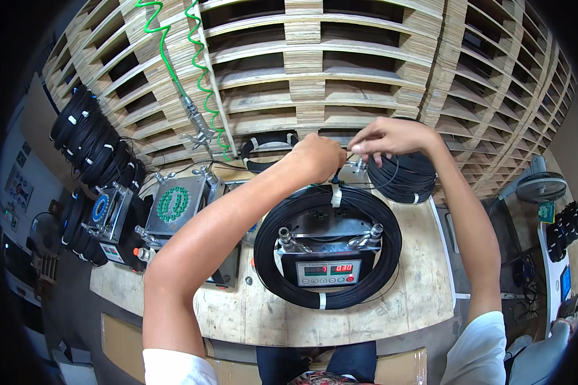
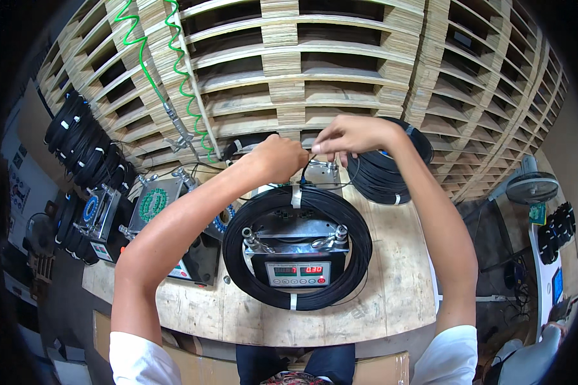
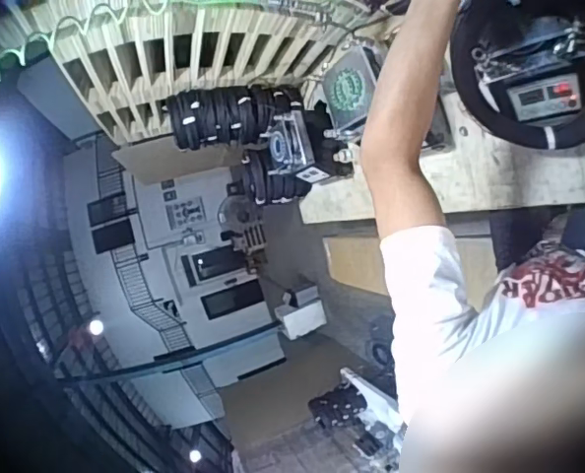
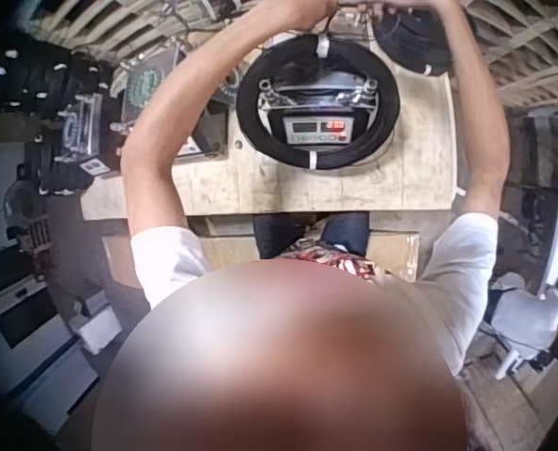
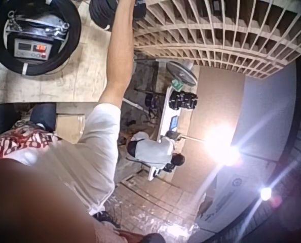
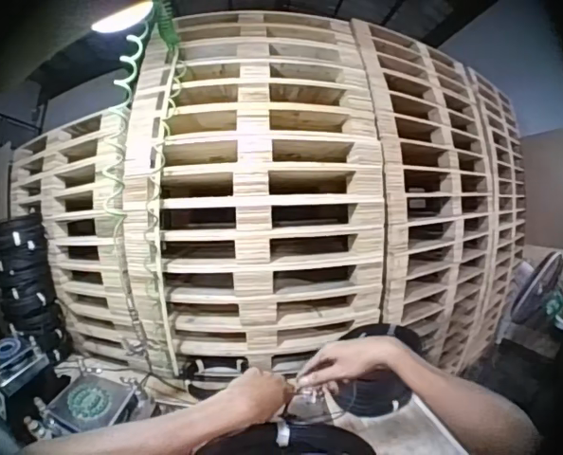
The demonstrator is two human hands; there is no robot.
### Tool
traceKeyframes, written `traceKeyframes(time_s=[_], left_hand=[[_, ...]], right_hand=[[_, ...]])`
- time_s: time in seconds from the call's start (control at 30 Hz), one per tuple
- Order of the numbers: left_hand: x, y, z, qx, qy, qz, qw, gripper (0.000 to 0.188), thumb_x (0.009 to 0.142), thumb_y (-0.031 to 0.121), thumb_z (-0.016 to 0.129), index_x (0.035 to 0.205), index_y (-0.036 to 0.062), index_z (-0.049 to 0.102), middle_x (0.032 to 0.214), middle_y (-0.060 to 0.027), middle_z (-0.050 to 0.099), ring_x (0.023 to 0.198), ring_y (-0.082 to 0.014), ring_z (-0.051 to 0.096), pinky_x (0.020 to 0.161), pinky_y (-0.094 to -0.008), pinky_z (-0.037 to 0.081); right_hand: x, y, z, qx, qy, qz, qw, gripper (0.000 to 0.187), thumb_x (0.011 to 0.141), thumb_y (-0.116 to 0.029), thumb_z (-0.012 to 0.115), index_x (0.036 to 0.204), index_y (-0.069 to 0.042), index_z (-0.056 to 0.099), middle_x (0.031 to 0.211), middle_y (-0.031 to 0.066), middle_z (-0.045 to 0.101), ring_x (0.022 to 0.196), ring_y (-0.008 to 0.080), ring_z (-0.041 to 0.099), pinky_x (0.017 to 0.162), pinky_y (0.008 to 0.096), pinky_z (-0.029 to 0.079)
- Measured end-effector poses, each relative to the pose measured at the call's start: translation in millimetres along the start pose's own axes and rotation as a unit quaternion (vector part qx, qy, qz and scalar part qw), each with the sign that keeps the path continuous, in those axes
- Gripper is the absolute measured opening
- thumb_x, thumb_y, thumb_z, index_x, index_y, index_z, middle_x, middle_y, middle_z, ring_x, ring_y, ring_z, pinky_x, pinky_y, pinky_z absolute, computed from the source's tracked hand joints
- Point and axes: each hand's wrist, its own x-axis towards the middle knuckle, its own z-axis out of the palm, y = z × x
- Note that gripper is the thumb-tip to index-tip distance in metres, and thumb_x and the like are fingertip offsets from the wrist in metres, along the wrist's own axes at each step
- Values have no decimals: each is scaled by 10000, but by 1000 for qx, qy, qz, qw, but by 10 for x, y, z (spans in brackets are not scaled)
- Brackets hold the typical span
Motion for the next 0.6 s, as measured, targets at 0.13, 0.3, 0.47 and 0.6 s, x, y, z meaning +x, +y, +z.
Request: traceKeyframes(time_s=[0.13, 0.3, 0.47, 0.6], left_hand=[[85, -199, -162, -86, -190, -43, 977, 290, 845, 285, 730, 1046, 77, 745, 951, -92, 748, 915, -268, 719, 755, -396, 572], [30, -769, -253, -440, -187, -89, 873, 504, 1061, 424, 399, 1399, 75, 533, 1247, -97, 683, 1119, -206, 658, 950, -338, 517], [88, -1089, 325, -345, -197, 90, 913, 408, 990, 159, 507, 1387, 95, 572, 1308, -103, 650, 1222, -208, 593, 1046, -321, 450], [200, -1034, 539, -332, -249, 82, 906, 505, 840, 99, 555, 1334, 163, 639, 1273, -52, 671, 1086, -174, 614, 948, -307, 469]], right_hand=[[-107, 299, -63, 179, 97, 7, 979, 409, 1035, -371, 510, 1226, -43, 663, 863, 54, 721, 683, 102, 671, 578, 231, 522], [266, 692, 24, 19, 93, 52, 994, 444, 984, -427, 589, 1206, -52, 675, 800, 48, 682, 661, 113, 665, 580, 247, 543], [853, 557, 284, -38, -60, 167, 983, 618, 829, -578, 702, 1124, -34, 695, 819, 173, 691, 648, 255, 702, 566, 350, 593], [1090, 643, 359, -58, -31, 201, 977, 563, 869, -431, 678, 945, 125, 638, 814, 264, 684, 608, 335, 705, 530, 408, 615]])
